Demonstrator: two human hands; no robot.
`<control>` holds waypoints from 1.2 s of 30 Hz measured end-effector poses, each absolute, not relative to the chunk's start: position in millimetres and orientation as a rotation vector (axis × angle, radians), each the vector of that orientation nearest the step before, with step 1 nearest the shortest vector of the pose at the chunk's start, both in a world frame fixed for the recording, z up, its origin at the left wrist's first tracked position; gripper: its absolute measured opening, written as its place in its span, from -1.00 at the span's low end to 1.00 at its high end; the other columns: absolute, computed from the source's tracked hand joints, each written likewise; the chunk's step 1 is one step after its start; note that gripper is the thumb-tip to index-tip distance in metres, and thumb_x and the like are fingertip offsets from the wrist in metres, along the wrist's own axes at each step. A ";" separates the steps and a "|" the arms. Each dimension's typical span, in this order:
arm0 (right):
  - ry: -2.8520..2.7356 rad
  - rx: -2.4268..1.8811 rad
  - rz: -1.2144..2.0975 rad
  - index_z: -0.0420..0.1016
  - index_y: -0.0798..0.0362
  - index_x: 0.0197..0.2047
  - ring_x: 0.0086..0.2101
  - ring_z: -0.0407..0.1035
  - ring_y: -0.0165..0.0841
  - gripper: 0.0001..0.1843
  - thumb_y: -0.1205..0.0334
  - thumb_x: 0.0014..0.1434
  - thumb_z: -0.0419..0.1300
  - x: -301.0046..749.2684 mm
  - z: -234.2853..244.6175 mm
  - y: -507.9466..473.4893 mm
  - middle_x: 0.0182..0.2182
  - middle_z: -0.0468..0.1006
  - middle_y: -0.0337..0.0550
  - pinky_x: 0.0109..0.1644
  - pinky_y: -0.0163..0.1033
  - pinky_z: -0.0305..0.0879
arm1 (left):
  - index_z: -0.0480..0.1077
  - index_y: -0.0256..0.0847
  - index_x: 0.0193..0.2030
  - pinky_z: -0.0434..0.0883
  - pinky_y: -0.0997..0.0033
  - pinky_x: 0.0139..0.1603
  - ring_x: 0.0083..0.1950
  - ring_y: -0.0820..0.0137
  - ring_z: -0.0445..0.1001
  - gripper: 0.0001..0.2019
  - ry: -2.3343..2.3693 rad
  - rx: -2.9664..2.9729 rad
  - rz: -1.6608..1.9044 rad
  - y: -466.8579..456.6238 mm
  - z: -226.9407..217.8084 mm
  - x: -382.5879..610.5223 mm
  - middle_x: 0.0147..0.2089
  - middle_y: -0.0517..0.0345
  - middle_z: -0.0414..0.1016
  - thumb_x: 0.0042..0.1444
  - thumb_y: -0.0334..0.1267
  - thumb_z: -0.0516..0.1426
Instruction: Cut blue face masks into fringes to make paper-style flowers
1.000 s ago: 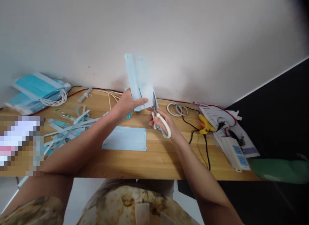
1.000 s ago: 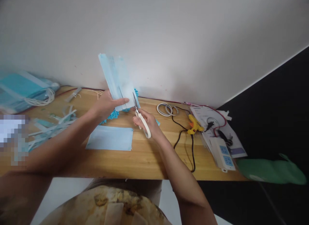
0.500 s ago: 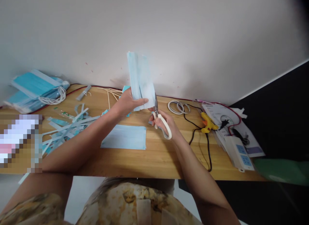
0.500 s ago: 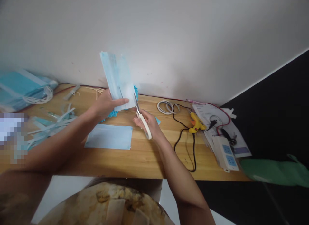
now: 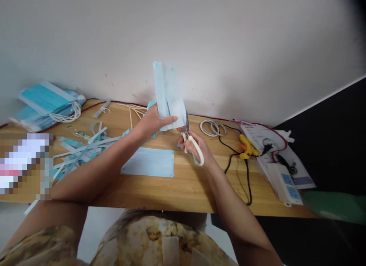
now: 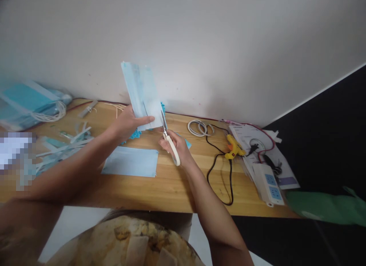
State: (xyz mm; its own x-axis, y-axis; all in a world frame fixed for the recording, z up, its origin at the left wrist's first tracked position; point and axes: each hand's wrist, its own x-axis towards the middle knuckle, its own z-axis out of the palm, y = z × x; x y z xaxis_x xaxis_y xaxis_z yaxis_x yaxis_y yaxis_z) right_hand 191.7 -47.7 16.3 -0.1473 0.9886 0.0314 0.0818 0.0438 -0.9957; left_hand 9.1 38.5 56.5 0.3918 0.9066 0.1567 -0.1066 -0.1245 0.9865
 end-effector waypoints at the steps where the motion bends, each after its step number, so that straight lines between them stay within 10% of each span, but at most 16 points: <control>1: -1.399 -1.174 1.241 0.42 0.08 0.11 -0.43 0.24 -0.41 -0.21 -0.36 0.03 0.29 191.8 16.3 -47.7 -0.33 0.42 -0.18 -0.37 -0.24 0.15 | 0.48 -0.29 -0.16 0.55 0.13 -0.05 -0.14 0.15 0.60 -0.63 0.754 1.419 1.026 38.3 56.7 8.9 -0.22 -0.03 0.63 -0.08 -0.15 0.36; 36: -1.317 -1.234 1.185 0.51 0.10 0.11 -0.58 0.19 -0.48 -0.38 -0.11 0.07 0.28 188.9 12.1 -50.5 -0.50 0.39 -0.30 -0.52 -0.30 0.09 | 0.47 -0.27 -0.18 0.50 0.20 -0.10 -0.13 0.19 0.54 -0.64 0.896 1.471 1.054 38.7 60.8 7.6 -0.21 0.04 0.59 -0.13 -0.18 0.36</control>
State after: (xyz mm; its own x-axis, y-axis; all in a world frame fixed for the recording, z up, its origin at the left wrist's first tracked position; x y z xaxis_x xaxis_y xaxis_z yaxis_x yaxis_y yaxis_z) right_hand 188.9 -50.5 12.1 -0.0467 0.9987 0.0197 0.0855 0.0236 -0.9961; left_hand 7.6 38.7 60.8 0.3271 0.9337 0.1455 -0.0072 -0.1515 0.9884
